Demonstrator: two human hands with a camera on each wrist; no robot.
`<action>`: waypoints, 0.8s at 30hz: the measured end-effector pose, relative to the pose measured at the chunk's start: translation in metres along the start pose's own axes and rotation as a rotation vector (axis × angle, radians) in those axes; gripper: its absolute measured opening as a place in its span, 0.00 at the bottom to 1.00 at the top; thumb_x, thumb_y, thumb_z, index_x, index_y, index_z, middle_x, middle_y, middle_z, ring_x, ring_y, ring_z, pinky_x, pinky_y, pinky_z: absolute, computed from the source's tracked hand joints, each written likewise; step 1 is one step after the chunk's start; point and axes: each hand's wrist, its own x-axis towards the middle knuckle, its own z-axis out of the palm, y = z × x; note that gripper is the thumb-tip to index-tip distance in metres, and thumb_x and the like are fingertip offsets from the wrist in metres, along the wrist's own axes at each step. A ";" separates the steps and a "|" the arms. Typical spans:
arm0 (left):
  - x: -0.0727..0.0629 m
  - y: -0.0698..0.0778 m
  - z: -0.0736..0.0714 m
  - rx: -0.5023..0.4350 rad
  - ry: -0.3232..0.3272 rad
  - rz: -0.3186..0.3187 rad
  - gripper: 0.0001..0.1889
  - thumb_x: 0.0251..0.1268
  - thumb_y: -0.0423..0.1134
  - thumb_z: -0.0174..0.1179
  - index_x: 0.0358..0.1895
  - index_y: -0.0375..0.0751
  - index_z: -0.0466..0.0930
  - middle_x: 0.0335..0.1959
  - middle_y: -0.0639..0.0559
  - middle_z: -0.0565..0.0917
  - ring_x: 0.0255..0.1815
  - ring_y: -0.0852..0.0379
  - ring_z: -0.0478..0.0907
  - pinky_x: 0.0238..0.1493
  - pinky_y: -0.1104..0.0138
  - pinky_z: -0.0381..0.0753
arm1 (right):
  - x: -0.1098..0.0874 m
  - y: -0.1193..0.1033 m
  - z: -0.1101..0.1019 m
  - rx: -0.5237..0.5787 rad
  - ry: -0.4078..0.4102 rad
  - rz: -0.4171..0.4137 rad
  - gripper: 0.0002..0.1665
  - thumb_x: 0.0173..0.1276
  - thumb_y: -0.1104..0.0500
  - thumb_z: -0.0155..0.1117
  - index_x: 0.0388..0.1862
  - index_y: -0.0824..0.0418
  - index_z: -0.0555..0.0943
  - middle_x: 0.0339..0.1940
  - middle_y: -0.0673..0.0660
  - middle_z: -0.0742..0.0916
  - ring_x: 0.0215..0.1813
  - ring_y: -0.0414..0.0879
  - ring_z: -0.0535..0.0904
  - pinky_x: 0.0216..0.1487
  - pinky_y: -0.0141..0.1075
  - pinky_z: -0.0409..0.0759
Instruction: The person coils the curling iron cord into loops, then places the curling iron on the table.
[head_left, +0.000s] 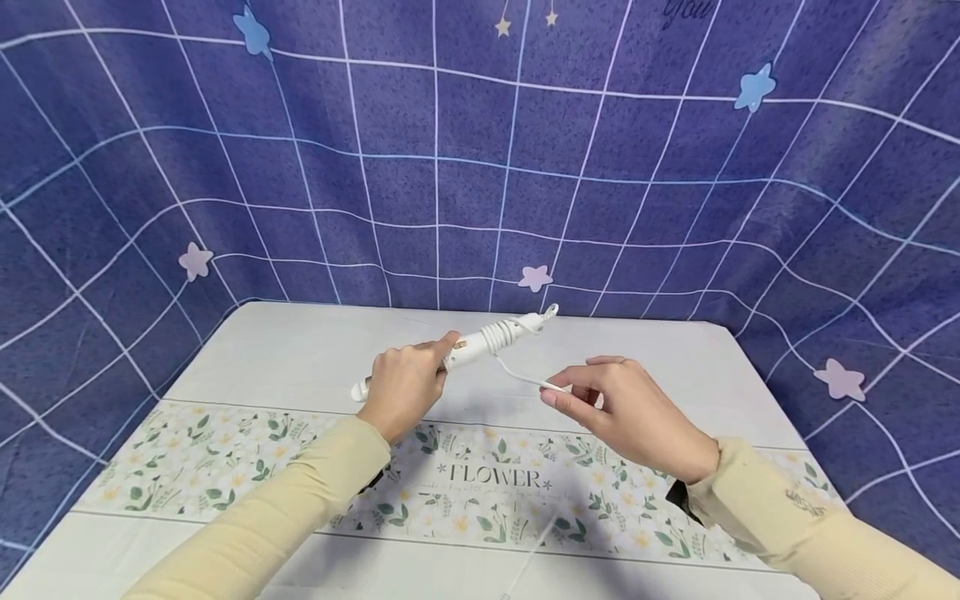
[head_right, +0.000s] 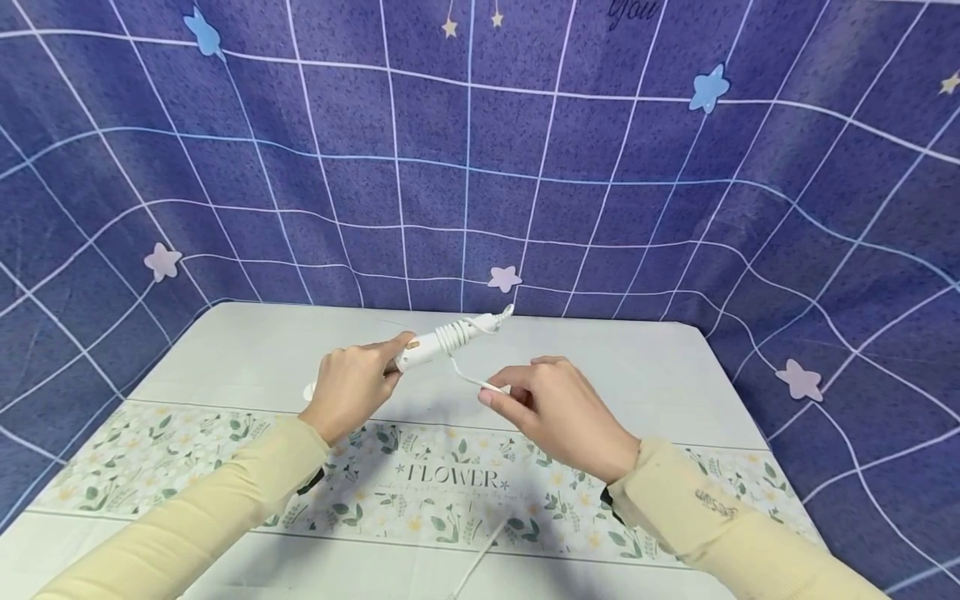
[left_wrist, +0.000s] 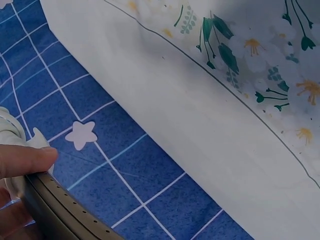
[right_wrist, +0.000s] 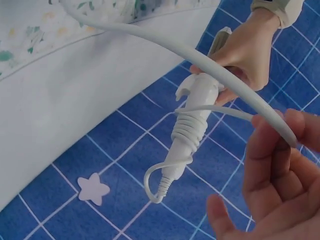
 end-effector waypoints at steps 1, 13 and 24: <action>0.000 0.000 0.000 -0.001 0.001 -0.001 0.25 0.51 0.29 0.74 0.56 0.43 0.85 0.34 0.44 0.90 0.21 0.42 0.84 0.16 0.52 0.78 | 0.000 0.000 0.000 -0.006 -0.002 -0.018 0.08 0.76 0.55 0.63 0.43 0.51 0.89 0.18 0.34 0.74 0.27 0.32 0.73 0.42 0.37 0.76; 0.002 0.010 -0.001 -0.018 -0.038 0.007 0.25 0.51 0.29 0.74 0.56 0.44 0.84 0.34 0.45 0.90 0.21 0.43 0.84 0.17 0.52 0.79 | 0.008 -0.016 -0.004 0.014 -0.126 -0.111 0.16 0.80 0.59 0.55 0.58 0.61 0.84 0.25 0.39 0.77 0.30 0.34 0.72 0.45 0.39 0.78; -0.002 0.012 -0.001 0.032 -0.039 0.134 0.26 0.50 0.30 0.76 0.55 0.47 0.83 0.32 0.49 0.90 0.20 0.49 0.84 0.16 0.57 0.78 | 0.032 -0.009 -0.019 -0.096 -0.006 -0.229 0.12 0.76 0.62 0.61 0.52 0.60 0.88 0.32 0.46 0.85 0.24 0.33 0.68 0.30 0.33 0.74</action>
